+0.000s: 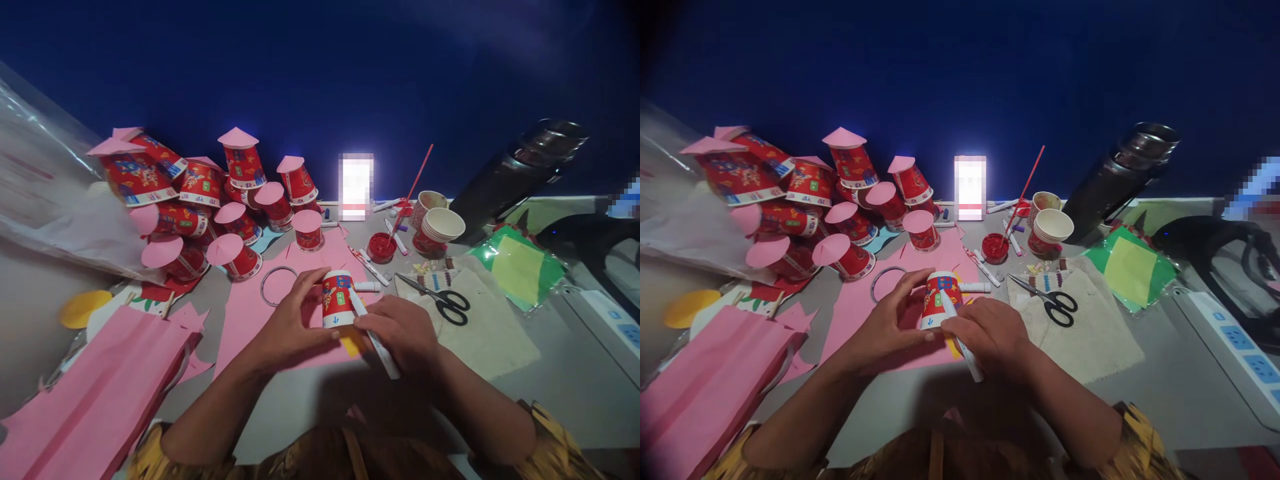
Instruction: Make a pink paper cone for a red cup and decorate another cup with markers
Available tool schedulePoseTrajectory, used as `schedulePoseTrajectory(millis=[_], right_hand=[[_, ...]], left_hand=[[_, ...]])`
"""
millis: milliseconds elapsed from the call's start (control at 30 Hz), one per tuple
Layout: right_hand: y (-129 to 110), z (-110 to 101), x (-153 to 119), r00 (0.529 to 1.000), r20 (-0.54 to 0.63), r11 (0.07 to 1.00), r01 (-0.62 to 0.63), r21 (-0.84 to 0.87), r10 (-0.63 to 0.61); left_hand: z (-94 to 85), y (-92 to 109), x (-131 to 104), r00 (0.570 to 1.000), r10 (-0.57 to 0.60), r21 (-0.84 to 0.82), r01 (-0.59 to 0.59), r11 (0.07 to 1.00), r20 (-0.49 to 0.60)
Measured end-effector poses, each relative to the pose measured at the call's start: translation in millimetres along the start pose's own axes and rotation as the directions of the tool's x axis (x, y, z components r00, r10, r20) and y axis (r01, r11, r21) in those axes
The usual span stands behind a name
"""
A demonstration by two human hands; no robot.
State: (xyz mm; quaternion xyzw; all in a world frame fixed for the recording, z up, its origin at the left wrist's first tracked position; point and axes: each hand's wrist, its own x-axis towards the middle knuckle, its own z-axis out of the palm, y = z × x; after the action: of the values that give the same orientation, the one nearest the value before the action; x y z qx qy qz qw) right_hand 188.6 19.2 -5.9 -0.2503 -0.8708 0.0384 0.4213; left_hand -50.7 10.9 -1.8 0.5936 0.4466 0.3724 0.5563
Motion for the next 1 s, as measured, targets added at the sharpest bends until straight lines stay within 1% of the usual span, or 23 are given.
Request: schedulePoseTrajectory(millis=[67,133,167,267,300,367,433,500,533,567,667,733,833,1000], right_hand=[[-0.2,-2.6,2.6,0.997,0.046,0.998,-0.067,0.021,0.066],[0.0,-8.7,6.4,0.989,0.043,0.989,-0.141,0.042,0.139],[0.1,-12.4,8.5,0.987,0.013,0.985,-0.160,0.059,0.159],[-1.1,-20.6,13.8,0.976,-0.139,0.978,-0.149,0.147,0.169],[-2.0,-21.4,14.5,0.966,-0.177,0.971,-0.153,0.184,0.186],[-4.2,-19.7,13.9,0.934,-0.232,0.945,-0.213,0.247,0.271],[-6.3,-15.7,11.1,0.891,-0.253,0.909,-0.301,0.290,0.376],[-7.6,-12.3,8.0,0.866,-0.246,0.882,-0.353,0.313,0.435],[-8.0,-11.2,7.1,0.869,-0.235,0.879,-0.354,0.321,0.436],[-8.1,-10.6,6.7,0.881,-0.216,0.881,-0.340,0.331,0.421],[-8.0,-10.9,8.9,0.933,-0.147,0.896,-0.260,0.359,0.329],[-7.8,-11.7,11.6,0.953,-0.131,0.907,-0.209,0.365,0.273],[-7.5,-13.0,14.3,0.962,-0.132,0.920,-0.182,0.346,0.240],[-7.8,-15.7,14.5,0.970,-0.030,0.927,-0.220,0.305,0.240]], left_hand=[[-0.2,1.9,0.0,0.999,0.026,0.100,-0.022,0.995,-0.041],[0.9,2.3,0.0,0.995,0.054,0.140,-0.042,0.989,-0.085],[1.7,2.0,0.1,0.993,0.064,0.146,-0.049,0.988,-0.101],[3.4,-0.1,0.4,0.989,0.084,0.111,-0.071,0.991,-0.118],[3.5,-1.2,0.4,0.989,0.088,0.087,-0.078,0.993,-0.118],[3.1,-3.4,0.4,0.987,0.100,0.062,-0.093,0.994,-0.124],[2.3,-5.1,0.4,0.987,0.104,0.069,-0.096,0.993,-0.126],[1.7,-5.6,0.4,0.986,0.106,0.089,-0.095,0.991,-0.125],[1.7,-5.4,0.4,0.987,0.106,0.099,-0.094,0.991,-0.124],[1.7,-5.1,0.4,0.987,0.106,0.108,-0.093,0.990,-0.123],[2.3,-3.6,0.6,0.985,0.115,0.157,-0.094,0.983,-0.127],[2.8,-2.7,0.7,0.985,0.120,0.183,-0.096,0.978,-0.127],[3.4,-1.6,0.4,0.985,0.123,0.185,-0.099,0.978,-0.124],[4.5,-1.0,0.5,0.984,0.128,0.181,-0.105,0.978,-0.121]])
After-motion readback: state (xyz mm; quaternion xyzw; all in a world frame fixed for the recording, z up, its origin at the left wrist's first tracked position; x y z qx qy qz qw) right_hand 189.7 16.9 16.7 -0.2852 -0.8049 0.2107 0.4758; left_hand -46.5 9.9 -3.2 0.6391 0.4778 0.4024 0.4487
